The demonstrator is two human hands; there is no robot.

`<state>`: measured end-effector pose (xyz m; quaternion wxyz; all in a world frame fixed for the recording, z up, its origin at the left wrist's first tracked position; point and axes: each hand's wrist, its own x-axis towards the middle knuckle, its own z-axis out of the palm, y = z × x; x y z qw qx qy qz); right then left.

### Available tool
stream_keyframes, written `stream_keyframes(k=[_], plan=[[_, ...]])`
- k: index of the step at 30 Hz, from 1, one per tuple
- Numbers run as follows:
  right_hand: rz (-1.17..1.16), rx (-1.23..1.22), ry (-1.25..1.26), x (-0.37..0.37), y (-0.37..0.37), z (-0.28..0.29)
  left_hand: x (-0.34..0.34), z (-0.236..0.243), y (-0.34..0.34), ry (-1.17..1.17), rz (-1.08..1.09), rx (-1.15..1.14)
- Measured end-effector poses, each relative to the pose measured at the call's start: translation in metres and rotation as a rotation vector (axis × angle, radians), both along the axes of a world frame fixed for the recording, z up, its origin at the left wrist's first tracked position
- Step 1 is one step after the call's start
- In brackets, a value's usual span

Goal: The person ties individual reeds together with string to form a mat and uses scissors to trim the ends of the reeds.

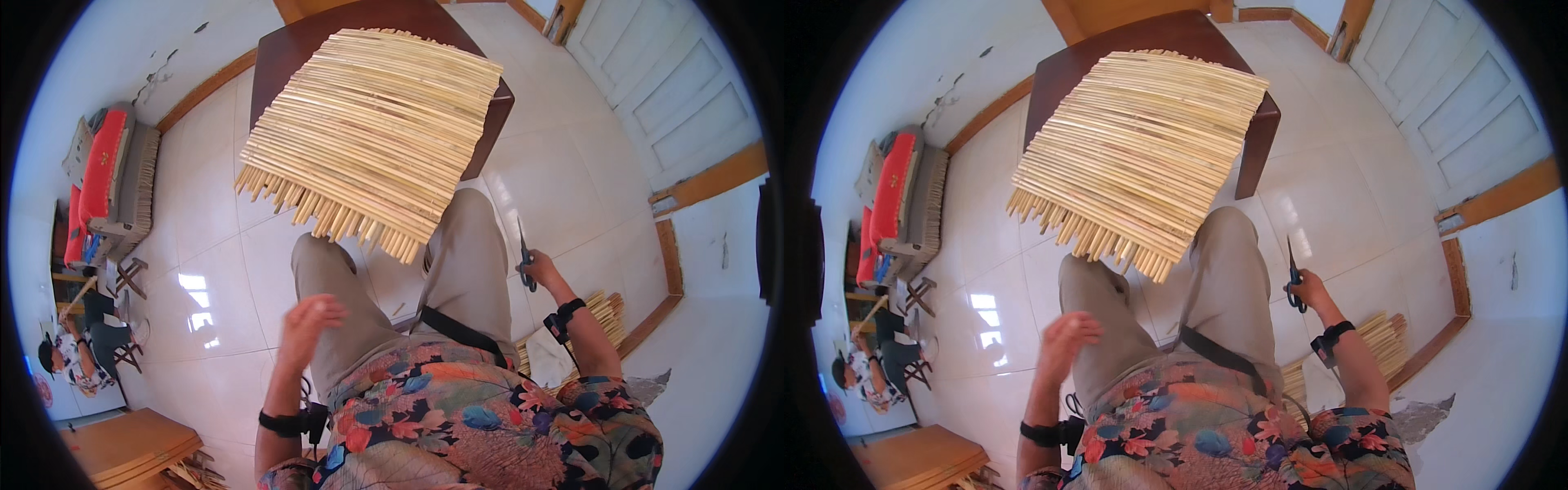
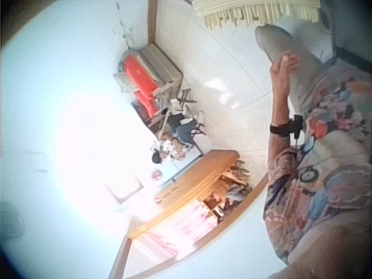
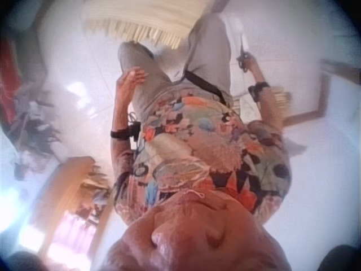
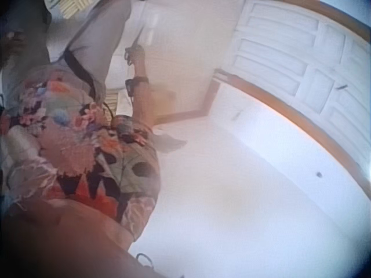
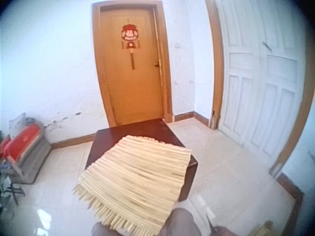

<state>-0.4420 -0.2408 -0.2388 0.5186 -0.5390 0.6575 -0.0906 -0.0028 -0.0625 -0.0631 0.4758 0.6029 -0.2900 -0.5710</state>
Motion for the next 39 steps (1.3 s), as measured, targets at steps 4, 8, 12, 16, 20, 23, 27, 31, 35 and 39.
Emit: stream_keyframes(k=[4,8,12,16,20,23,27,31,35,39], plan=[[0.069,-0.028,0.26,-0.017,0.012,-0.076,-0.05,-0.009,-0.044,0.212,-0.144,0.161],[0.015,-0.062,0.452,-0.028,0.027,-0.122,-0.066,-0.02,-0.077,0.577,-0.122,0.012],[-0.1,-0.065,0.473,-0.029,0.032,-0.154,-0.065,-0.027,-0.082,0.717,-0.031,0.112],[-0.063,-0.009,0.505,-0.033,0.024,-0.18,-0.067,-0.023,-0.088,0.587,-0.052,0.127],[-0.017,0.003,0.585,-0.036,0.023,-0.206,-0.066,-0.022,-0.091,0.622,-0.044,0.15],[-0.045,0.026,0.537,-0.039,0.026,-0.226,-0.065,-0.02,-0.094,0.632,-0.031,0.179],[-0.017,0.036,0.481,-0.043,0.037,-0.24,-0.065,-0.015,-0.098,0.544,0.018,0.295],[-0.051,-0.012,0.417,-0.029,0.04,-0.234,-0.061,-0.016,-0.094,0.526,-0.007,0.291],[-0.052,0.07,0.413,-0.018,0.026,-0.229,-0.059,-0.02,-0.091,0.618,0.023,0.257],[-0.021,0.054,0.438,-0.018,0.016,-0.226,-0.066,-0.017,-0.094,0.545,0.091,0.318]])
